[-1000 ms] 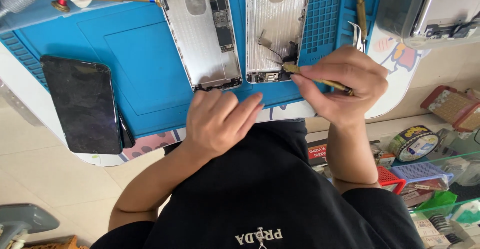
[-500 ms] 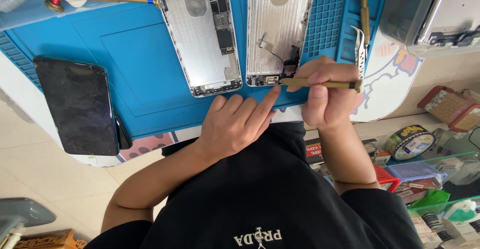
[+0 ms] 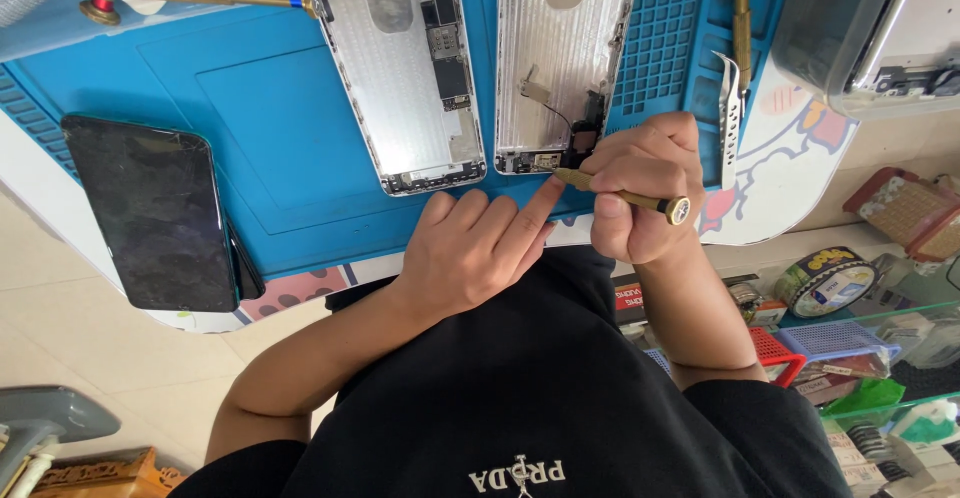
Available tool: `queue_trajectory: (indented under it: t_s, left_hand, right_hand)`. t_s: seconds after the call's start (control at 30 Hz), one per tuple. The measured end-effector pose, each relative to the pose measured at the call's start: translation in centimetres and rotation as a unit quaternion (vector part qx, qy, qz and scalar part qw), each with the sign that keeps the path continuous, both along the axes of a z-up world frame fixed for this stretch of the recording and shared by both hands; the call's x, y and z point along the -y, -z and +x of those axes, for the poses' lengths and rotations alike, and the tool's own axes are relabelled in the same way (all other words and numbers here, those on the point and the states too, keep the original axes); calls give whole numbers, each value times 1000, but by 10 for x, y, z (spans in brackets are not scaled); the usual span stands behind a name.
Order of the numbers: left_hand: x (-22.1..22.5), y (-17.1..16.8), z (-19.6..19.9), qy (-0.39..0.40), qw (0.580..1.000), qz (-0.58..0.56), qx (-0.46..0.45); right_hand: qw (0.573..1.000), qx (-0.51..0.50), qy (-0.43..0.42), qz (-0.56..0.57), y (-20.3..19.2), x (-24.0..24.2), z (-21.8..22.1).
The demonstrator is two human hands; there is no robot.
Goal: The recorder uses tools to repair and reassemble components of a mobile phone on a workbench.
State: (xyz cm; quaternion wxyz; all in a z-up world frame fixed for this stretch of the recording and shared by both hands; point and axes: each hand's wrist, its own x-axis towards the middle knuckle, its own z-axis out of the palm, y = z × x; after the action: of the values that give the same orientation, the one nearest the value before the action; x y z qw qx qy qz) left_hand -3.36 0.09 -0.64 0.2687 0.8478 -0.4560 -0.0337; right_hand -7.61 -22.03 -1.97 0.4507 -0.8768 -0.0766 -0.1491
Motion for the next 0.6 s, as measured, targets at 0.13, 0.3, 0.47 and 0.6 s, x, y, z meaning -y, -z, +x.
queue_trajectory:
  t_s: [0.13, 0.3, 0.47, 0.6]
  left_hand:
    - [1, -1, 1, -1, 1000, 0, 5]
    - [0, -1, 0, -5, 1000, -7, -1]
    - [1, -4, 2, -9, 1000, -10, 3]
    - [1, -2, 0, -14, 1000, -13, 4]
  right_hand:
    - [1000, 2, 13, 14, 1, 0, -2]
    - [1000, 0, 15, -7, -1, -2, -1]
    - [1000, 1, 24, -5, -2, -2, -2]
    - [1000, 9, 14, -14, -3, -3, 0]
